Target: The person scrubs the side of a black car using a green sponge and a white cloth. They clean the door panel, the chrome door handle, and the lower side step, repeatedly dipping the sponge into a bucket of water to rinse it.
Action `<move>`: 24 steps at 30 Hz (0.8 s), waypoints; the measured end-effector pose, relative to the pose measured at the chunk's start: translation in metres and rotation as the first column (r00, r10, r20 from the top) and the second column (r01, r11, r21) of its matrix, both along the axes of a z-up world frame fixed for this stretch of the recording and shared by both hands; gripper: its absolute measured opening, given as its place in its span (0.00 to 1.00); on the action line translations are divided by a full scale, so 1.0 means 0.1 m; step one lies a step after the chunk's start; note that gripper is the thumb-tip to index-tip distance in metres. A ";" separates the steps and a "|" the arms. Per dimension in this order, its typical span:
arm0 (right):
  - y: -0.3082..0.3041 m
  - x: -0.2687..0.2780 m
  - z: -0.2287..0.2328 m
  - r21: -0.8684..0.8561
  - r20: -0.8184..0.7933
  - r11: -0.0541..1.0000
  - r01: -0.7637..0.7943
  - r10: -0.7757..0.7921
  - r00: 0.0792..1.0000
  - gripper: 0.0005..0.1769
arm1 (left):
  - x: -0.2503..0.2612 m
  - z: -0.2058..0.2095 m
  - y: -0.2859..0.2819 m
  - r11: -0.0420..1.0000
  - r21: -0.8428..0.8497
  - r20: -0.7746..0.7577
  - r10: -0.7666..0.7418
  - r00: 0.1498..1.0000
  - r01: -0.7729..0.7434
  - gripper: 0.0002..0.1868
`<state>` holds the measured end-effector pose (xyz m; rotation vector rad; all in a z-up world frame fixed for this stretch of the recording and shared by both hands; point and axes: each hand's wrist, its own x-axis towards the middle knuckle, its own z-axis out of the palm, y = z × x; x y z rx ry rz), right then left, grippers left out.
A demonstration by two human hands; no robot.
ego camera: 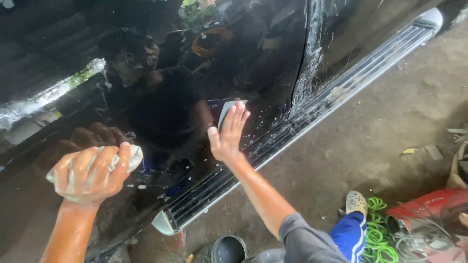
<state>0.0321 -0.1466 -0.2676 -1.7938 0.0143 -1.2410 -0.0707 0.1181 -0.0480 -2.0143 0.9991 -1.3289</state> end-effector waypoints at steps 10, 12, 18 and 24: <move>0.10 0.04 0.24 0.160 -0.009 0.986 -0.044 0.047 0.999 0.37 | 0.00 0.00 0.01 1.000 -0.010 0.000 0.001 1.000 -0.001 0.05; -0.22 0.20 0.02 0.152 -0.018 0.988 -0.024 0.027 0.999 0.36 | 0.02 0.01 0.00 1.000 -0.017 0.003 -0.007 1.000 0.007 0.05; -0.75 0.49 -0.10 0.272 -0.076 0.962 0.021 -0.001 0.997 0.35 | 0.06 -0.01 -0.01 1.000 -0.019 0.002 0.006 1.000 -0.006 0.05; 0.16 -0.02 -0.42 0.066 0.076 0.997 -0.031 0.026 0.997 0.36 | 0.01 -0.07 0.07 1.000 -0.020 0.011 -0.012 1.000 0.012 0.05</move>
